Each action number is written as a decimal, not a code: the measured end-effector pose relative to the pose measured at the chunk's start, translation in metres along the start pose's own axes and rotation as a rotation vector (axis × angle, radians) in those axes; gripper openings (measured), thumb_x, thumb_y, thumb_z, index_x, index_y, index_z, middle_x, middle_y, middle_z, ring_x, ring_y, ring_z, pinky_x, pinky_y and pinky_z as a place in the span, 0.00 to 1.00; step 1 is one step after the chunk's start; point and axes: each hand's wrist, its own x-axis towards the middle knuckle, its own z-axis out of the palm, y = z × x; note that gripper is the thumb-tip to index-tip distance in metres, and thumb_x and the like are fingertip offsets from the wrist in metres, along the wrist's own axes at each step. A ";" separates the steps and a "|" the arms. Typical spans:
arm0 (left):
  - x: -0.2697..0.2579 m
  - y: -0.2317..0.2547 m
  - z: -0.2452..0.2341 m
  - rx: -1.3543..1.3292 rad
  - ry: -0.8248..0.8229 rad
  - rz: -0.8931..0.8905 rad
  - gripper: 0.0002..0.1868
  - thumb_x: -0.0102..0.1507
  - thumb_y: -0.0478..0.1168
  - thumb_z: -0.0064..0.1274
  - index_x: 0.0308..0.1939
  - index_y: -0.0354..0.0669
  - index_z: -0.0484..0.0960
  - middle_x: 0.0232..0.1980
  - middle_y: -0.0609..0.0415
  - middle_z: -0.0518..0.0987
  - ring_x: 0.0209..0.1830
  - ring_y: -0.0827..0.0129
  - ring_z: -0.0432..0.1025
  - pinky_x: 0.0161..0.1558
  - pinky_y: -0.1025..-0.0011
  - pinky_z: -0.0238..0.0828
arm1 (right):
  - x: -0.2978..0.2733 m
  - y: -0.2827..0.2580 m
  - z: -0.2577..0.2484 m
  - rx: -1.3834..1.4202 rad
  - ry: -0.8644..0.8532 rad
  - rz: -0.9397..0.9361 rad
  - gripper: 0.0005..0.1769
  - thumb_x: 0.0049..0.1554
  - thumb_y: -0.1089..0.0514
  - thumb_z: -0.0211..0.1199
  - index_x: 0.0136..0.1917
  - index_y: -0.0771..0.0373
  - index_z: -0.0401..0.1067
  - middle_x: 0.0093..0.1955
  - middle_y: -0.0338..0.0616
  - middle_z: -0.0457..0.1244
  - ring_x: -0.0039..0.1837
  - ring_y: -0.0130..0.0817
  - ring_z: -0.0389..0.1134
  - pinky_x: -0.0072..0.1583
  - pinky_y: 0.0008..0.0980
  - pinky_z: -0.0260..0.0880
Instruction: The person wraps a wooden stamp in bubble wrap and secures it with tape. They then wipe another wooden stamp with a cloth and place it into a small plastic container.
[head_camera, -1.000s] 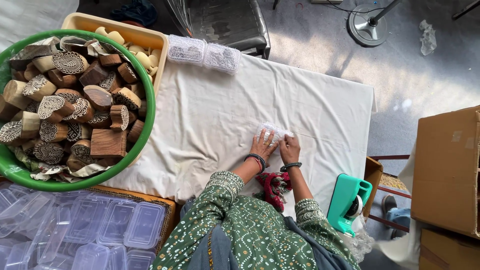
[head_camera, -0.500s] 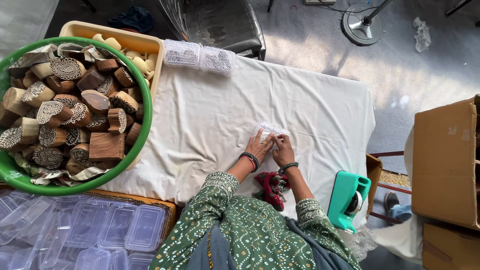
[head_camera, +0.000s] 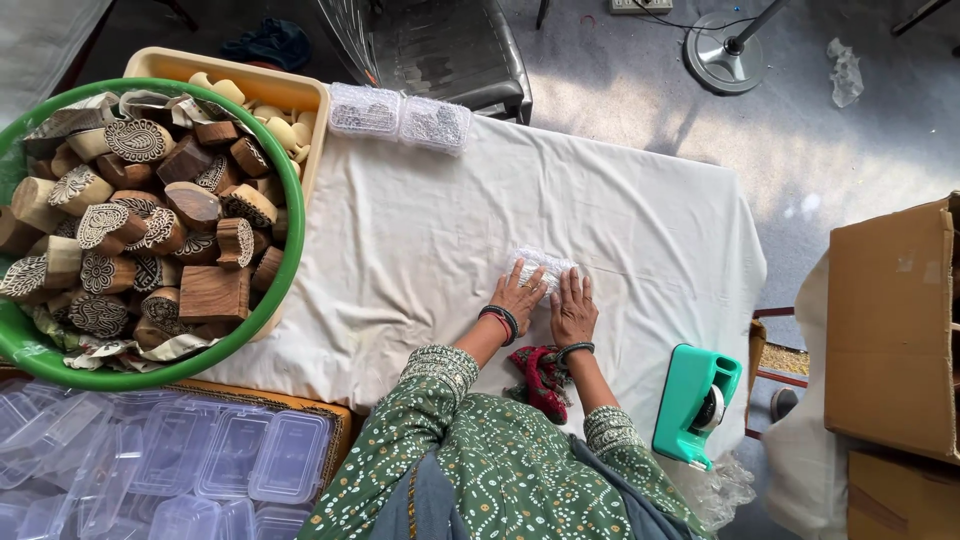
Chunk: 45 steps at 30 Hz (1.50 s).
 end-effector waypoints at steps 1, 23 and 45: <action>0.000 0.000 0.003 0.001 0.003 -0.001 0.50 0.61 0.51 0.60 0.81 0.55 0.47 0.85 0.55 0.34 0.83 0.40 0.25 0.75 0.43 0.46 | 0.003 -0.001 0.000 0.000 0.002 -0.002 0.32 0.65 0.49 0.58 0.80 0.55 0.60 0.83 0.44 0.50 0.82 0.50 0.47 0.69 0.49 0.55; 0.002 0.007 -0.011 0.004 -0.046 -0.022 0.49 0.61 0.56 0.61 0.79 0.49 0.52 0.86 0.55 0.37 0.82 0.32 0.31 0.59 0.44 0.72 | 0.032 0.077 0.020 0.903 0.179 0.593 0.15 0.60 0.60 0.63 0.60 0.60 0.77 0.56 0.40 0.70 0.56 0.31 0.71 0.56 0.34 0.71; -0.004 0.000 -0.013 -0.010 -0.020 0.008 0.50 0.59 0.57 0.62 0.78 0.48 0.52 0.85 0.53 0.39 0.82 0.33 0.30 0.64 0.43 0.68 | 0.032 0.049 0.061 1.260 0.341 0.696 0.22 0.51 0.62 0.74 0.59 0.61 0.77 0.49 0.42 0.71 0.44 0.23 0.69 0.45 0.26 0.70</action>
